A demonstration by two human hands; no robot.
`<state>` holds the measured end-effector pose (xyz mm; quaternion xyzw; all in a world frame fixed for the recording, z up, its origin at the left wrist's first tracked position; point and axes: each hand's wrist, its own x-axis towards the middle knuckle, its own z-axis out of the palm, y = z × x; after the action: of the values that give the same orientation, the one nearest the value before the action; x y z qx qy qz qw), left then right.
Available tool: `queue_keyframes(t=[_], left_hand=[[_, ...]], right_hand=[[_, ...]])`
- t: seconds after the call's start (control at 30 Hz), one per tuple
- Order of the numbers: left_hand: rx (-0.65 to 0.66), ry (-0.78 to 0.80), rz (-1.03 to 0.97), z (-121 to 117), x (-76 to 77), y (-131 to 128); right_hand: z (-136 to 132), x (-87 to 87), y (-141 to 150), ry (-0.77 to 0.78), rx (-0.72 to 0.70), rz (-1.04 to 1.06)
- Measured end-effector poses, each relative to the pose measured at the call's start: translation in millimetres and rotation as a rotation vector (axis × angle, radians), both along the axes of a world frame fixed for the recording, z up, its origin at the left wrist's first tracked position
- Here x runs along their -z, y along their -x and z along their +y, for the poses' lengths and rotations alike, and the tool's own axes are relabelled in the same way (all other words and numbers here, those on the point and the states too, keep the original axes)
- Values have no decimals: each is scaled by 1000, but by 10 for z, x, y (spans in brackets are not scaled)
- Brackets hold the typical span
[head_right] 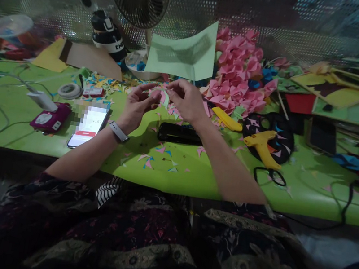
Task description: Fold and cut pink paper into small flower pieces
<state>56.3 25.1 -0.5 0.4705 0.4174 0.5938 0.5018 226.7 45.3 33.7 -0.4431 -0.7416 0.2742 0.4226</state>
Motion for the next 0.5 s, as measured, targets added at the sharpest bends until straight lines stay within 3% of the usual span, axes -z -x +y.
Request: queue_keyframes(t=[0.23,0.5], left_hand=[[-47,-35,-12,25,15,14],[44,45,-45,16,-88,93]], right_hand=[[-74,4,75,186,-114,67],[-62,-44,1,261,-185,97]])
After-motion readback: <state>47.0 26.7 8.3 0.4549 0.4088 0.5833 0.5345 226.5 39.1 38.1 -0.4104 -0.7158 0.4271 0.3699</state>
